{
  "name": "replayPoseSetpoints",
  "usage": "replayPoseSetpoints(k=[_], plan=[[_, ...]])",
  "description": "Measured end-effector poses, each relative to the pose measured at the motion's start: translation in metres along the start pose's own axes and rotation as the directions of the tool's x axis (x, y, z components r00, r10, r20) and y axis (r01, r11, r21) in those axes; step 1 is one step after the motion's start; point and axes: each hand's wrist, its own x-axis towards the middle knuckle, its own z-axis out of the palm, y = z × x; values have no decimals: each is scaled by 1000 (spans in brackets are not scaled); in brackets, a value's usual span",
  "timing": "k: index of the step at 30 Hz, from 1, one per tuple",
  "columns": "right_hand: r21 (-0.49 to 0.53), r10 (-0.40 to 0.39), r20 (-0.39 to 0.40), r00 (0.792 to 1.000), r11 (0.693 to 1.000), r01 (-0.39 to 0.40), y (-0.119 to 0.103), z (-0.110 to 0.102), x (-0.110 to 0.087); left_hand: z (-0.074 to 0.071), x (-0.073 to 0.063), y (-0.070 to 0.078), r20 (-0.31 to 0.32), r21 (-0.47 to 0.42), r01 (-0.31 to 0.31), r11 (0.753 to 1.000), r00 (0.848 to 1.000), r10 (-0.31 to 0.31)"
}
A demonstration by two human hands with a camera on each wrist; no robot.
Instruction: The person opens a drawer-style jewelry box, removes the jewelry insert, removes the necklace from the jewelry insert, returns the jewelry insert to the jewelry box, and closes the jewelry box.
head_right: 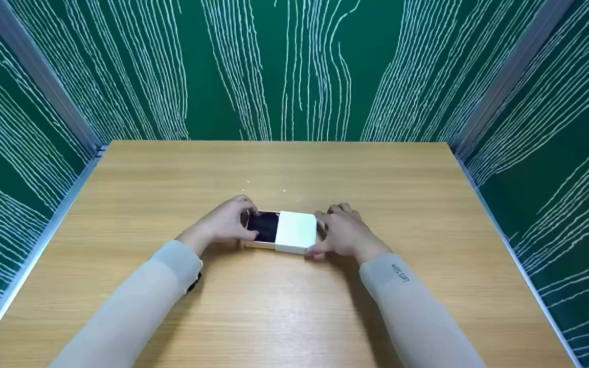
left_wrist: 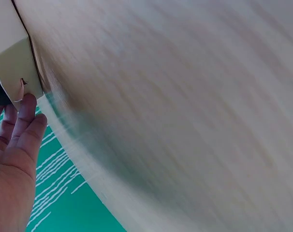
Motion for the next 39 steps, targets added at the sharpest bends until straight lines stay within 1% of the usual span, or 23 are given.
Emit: replayPoseSetpoints(k=[5, 13, 21, 26, 30, 33, 36, 39], plan=[[7, 7, 9, 1000, 1000, -7, 0, 0, 1, -2, 0, 1, -12, -7, -13, 1000, 1000, 13], [19, 28, 27, 999, 999, -28, 0, -1, 1, -9, -3, 2, -10, -49, 6, 999, 1000, -6], [10, 16, 13, 1000, 1000, -16, 0, -1, 0, -12, -6, -7, -7, -58, 13, 998, 1000, -13], [1, 13, 5, 1000, 1000, -13, 0, -1, 0, -14, -9, -12, 13, -76, 2, 997, 1000, -1], [-2, 19, 5, 1000, 1000, -19, 0, 0, 0, -14, -11, -15, 33, -71, -6, 997, 999, 9], [-2, 24, 9, 1000, 1000, -24, -1, 0, 0, -14, -13, -16, 41, -65, 0, 998, 999, 3], [2, 31, 14, 999, 1000, -31, -1, 0, 0, -15, -15, -15, 49, -75, 24, 997, 999, -21], [5, 38, 15, 999, 999, -38, -2, -1, 0, -15, -15, -14, 50, -79, 30, 996, 998, -26]])
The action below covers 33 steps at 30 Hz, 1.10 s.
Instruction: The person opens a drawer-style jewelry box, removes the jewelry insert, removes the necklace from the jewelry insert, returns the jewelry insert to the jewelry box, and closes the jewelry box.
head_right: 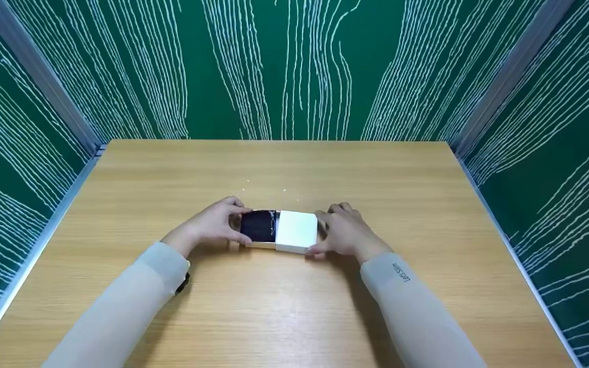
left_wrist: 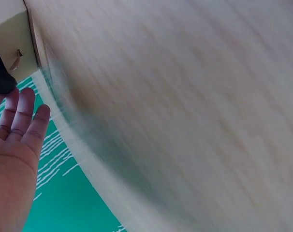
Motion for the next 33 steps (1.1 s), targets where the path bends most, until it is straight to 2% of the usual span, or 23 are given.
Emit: replayPoseSetpoints(k=[11, 18, 26, 33], plan=[[2, -5, -1, 1000, 1000, 5, -1, 0, 1, 1, -2, -3, -59, 18, -26, 999, 998, 27], [-12, -47, -18, 999, 999, 47, 0, -1, -1, 0, -5, -5, -84, -35, -25, 999, 996, 22], [6, -4, 9, 1000, 1000, 4, 0, -2, 0, -1, -8, -3, -110, -95, -16, 995, 994, 6], [35, -35, -11, 999, 999, 36, 1, -1, 0, -1, -14, 1, -144, -111, -39, 993, 989, 23]])
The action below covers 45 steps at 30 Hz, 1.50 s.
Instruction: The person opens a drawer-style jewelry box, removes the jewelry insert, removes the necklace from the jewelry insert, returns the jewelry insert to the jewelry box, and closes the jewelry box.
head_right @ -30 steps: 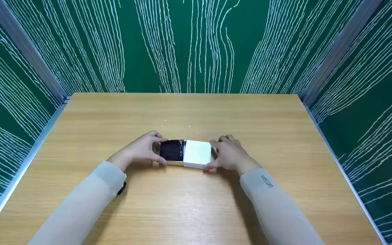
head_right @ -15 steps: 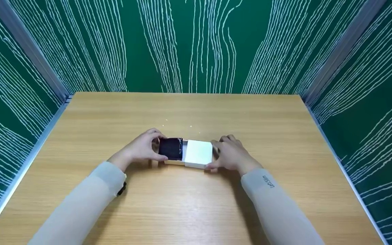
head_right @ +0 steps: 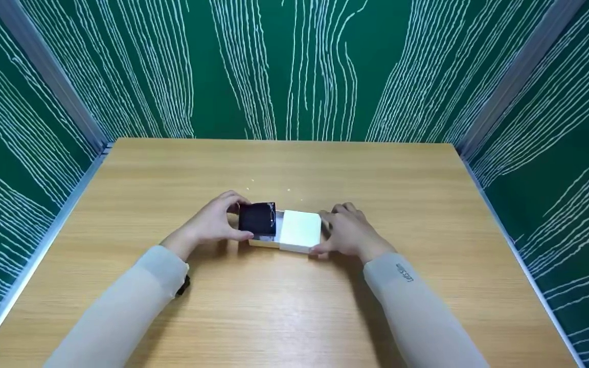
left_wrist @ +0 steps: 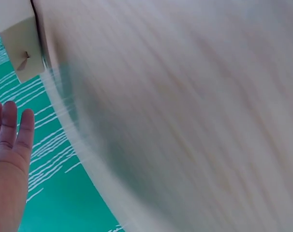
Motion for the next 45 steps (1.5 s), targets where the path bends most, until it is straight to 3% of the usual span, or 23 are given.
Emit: replayPoseSetpoints(k=[8, 15, 24, 37, 45], plan=[[10, 31, 21, 999, 999, -31, -1, 1, -2, 2, -5, 9, -28, -5, -47, 999, 999, 47], [-34, -16, 0, 1000, 999, 16, -2, 1, -3, 2, -10, 15, -57, -26, -87, 996, 995, 86], [-26, 11, 12, 1000, 1000, -11, -3, -2, -4, 1, -17, 21, -73, -32, -75, 997, 995, 72], [-28, 51, 23, 998, 998, -50, -7, 0, -7, 5, -21, 22, -99, -57, -112, 992, 989, 106], [-52, 5, -7, 1000, 999, -6, -7, 1, -11, 6, -22, 24, -106, -55, -156, 986, 983, 150]])
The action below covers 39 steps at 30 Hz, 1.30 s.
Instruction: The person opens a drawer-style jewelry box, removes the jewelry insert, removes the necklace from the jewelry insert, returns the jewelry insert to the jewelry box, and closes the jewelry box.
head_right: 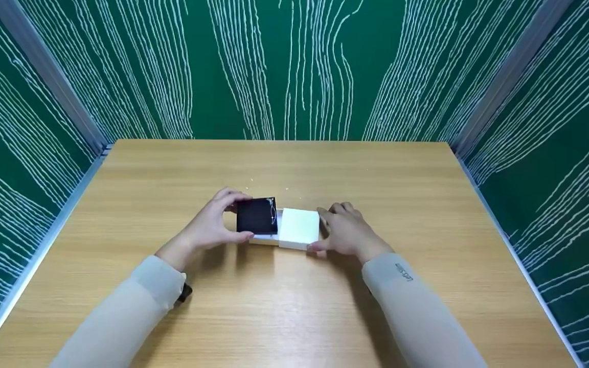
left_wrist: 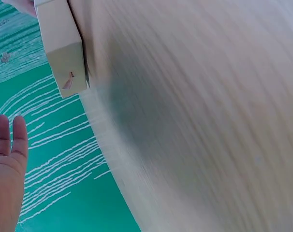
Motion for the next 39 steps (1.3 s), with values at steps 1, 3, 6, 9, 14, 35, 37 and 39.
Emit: replayPoseSetpoints(k=[1, 3, 6, 9, 14, 35, 37, 39], plan=[[3, 4, 1, 1000, 1000, -4, 0, 1, 0, 1, 0, 0, -1, 2, -1, 1000, 1000, 1], [13, 12, 7, 1000, 1000, -12, 1, 2, -1, 2, 0, 0, -3, 3, -3, 1000, 1000, 3], [38, 21, 20, 1000, 999, -22, 3, 3, -2, 4, -1, 1, 0, -2, -9, 1000, 1000, 9], [71, 25, 18, 1000, 997, -26, 5, 2, -4, 5, -3, 2, 5, -11, -17, 1000, 1000, 17], [143, 33, -36, 999, 989, -27, 1, -5, -6, 6, -6, 7, 8, -21, -26, 999, 1000, 26], [355, -5, -420, 908, 919, 170, -68, -26, -12, 11, -12, 21, 5, -44, -68, 997, 998, 68], [378, 12, -417, 909, 912, 161, -73, -27, -11, 12, -12, 22, 7, -50, -79, 996, 997, 80], [400, 28, -417, 908, 903, 156, -78, -28, -12, 13, -12, 24, 10, -49, -86, 995, 996, 86]])
